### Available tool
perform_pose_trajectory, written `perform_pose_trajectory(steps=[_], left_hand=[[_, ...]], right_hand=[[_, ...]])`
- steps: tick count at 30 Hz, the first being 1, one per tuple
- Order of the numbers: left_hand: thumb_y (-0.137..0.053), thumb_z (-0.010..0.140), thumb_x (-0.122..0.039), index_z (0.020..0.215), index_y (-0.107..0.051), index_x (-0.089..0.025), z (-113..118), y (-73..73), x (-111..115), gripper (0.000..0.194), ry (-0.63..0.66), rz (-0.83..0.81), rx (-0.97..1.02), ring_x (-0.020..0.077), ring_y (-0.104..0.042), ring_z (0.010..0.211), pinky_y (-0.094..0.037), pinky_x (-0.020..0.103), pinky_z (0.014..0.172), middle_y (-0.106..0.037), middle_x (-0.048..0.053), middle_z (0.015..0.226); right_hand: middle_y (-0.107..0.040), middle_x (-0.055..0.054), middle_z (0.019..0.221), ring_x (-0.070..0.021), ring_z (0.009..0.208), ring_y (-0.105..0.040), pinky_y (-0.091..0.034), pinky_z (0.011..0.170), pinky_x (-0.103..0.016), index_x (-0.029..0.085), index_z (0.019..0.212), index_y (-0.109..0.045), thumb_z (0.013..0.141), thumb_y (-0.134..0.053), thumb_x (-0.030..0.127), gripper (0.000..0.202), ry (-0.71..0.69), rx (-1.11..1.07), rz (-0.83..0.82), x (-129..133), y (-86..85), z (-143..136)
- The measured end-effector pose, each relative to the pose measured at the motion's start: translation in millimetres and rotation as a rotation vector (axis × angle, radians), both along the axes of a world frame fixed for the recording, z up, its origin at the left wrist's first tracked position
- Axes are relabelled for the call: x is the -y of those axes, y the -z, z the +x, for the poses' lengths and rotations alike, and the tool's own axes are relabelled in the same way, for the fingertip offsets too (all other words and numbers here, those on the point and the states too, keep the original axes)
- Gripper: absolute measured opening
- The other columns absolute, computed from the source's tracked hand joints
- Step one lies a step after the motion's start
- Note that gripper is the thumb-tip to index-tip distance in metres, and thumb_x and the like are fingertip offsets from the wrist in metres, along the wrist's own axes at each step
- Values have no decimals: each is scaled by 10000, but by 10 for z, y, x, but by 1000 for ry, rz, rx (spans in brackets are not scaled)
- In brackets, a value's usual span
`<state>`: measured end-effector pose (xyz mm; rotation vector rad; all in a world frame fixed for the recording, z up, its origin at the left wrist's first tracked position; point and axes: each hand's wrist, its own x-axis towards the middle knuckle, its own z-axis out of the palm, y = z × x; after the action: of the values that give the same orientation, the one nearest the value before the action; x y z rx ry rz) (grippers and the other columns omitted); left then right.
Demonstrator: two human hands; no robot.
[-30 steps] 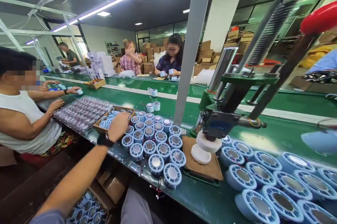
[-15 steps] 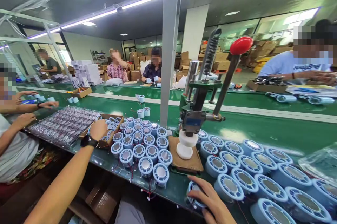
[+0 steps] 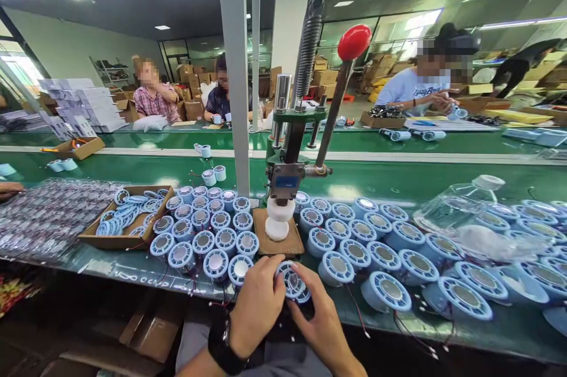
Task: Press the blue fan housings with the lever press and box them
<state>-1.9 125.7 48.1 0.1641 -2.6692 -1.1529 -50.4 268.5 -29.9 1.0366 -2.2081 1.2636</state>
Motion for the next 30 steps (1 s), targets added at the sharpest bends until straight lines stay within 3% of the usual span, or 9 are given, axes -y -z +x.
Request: perform_pose_trajectory(steps=[5,11,16,22,27,30], left_hand=[[-404,929,-166,1252,-643,-197,-29,22,-10,402,56,-61,116,287,-623,1094,-506,445,978,-659,116,1150],[-611,825,-214,1412,-502,-197,95,125,-122,597,52,138,159,289,-503,1263,-402,429,1120,-560,113,1303],[-608,760,-150,1319,-544,-190,73,208,-183,564,41,227,100,273,-486,1279,-373,421,1150,-546,111,1347],[-639,635,-94,1369,-486,-80,39,367,-229,750,2,263,130,336,-473,1312,-357,486,1167,-531,193,1395],[-613,674,-134,1394,-468,-89,63,466,-207,737,-49,234,75,331,-485,1312,-374,487,1160,-537,193,1399],[-596,738,-164,1449,-411,-86,101,519,-181,738,-48,190,42,334,-429,1379,-341,510,1185,-476,203,1472]], right_hand=[[-548,-94,1384,-209,1263,-584,-548,1028,-335,223,1282,-617,863,-527,150,434,-15,-3,52,-42,-30,17],[-547,-93,1383,-205,1247,-601,-562,997,-315,227,1296,-617,820,-504,116,502,-42,15,40,-53,-16,4],[-605,-81,1320,-224,1162,-657,-592,959,-305,235,1215,-674,818,-597,144,415,-45,-38,18,-69,196,-99],[-621,-13,1306,-299,1101,-679,-660,829,-353,393,1312,-601,800,-623,186,553,-103,-16,9,-126,405,-260],[-621,-28,1309,-302,1115,-675,-646,880,-359,315,1321,-584,809,-567,111,552,-171,-94,90,-59,368,-299],[-636,-30,1286,-274,1099,-687,-645,865,-329,288,1288,-613,801,-511,80,540,-130,-103,65,37,263,-228]])
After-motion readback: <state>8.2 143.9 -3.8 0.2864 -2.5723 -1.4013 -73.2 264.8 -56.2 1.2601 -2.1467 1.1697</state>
